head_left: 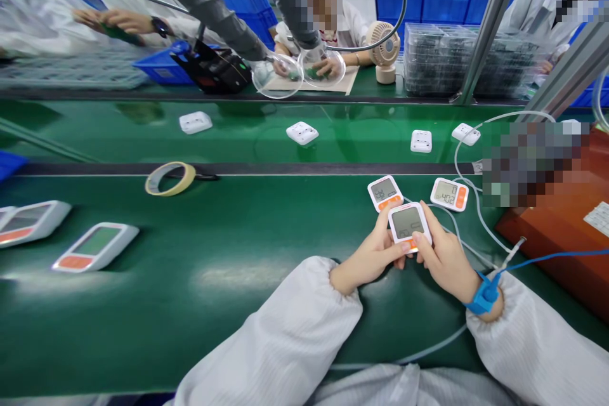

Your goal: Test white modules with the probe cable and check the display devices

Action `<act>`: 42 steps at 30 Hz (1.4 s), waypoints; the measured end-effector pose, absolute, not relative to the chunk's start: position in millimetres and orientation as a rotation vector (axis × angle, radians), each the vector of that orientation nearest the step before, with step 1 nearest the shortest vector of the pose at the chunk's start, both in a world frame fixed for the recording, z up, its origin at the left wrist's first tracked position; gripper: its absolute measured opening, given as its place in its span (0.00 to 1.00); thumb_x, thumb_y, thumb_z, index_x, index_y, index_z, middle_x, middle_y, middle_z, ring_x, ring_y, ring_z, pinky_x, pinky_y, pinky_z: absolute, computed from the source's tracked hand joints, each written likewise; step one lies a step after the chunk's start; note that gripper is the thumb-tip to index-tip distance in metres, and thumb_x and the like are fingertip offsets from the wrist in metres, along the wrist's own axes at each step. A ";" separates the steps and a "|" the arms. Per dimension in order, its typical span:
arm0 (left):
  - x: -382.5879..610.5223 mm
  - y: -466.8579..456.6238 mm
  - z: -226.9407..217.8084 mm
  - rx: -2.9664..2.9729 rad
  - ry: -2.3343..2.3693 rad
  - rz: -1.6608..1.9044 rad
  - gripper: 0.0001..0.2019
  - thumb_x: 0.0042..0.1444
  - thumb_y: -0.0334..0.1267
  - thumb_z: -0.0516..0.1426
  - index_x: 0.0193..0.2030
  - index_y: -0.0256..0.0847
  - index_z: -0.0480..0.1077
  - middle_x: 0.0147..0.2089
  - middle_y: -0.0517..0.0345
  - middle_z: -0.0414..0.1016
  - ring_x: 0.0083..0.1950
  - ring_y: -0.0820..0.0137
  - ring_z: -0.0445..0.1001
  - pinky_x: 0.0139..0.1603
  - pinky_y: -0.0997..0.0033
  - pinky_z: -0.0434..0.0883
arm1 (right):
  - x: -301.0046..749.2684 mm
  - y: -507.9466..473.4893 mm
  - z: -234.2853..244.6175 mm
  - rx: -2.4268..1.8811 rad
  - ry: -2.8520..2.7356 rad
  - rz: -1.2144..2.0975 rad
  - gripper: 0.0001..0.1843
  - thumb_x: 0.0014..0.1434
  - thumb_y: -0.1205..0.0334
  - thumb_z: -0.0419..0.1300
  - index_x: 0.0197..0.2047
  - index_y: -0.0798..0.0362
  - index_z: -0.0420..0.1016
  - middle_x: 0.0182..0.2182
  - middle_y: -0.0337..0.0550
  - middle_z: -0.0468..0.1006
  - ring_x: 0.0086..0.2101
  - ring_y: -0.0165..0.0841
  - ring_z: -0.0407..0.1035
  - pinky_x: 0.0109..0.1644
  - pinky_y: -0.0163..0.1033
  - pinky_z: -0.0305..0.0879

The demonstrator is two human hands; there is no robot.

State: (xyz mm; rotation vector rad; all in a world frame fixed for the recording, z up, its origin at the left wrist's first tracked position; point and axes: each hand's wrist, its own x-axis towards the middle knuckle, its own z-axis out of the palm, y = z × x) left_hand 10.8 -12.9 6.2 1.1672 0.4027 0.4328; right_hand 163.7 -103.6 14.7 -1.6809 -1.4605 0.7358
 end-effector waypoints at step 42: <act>-251.5 125.7 10.0 1.730 2.681 0.529 0.31 0.57 0.54 0.50 0.60 0.31 0.62 0.68 0.31 0.58 0.65 0.37 0.60 0.58 0.37 0.58 | 107.8 -139.3 12.9 -1.120 -2.581 0.856 0.05 0.60 0.60 0.66 0.35 0.52 0.76 0.43 0.39 0.77 0.43 0.35 0.68 0.46 0.39 0.64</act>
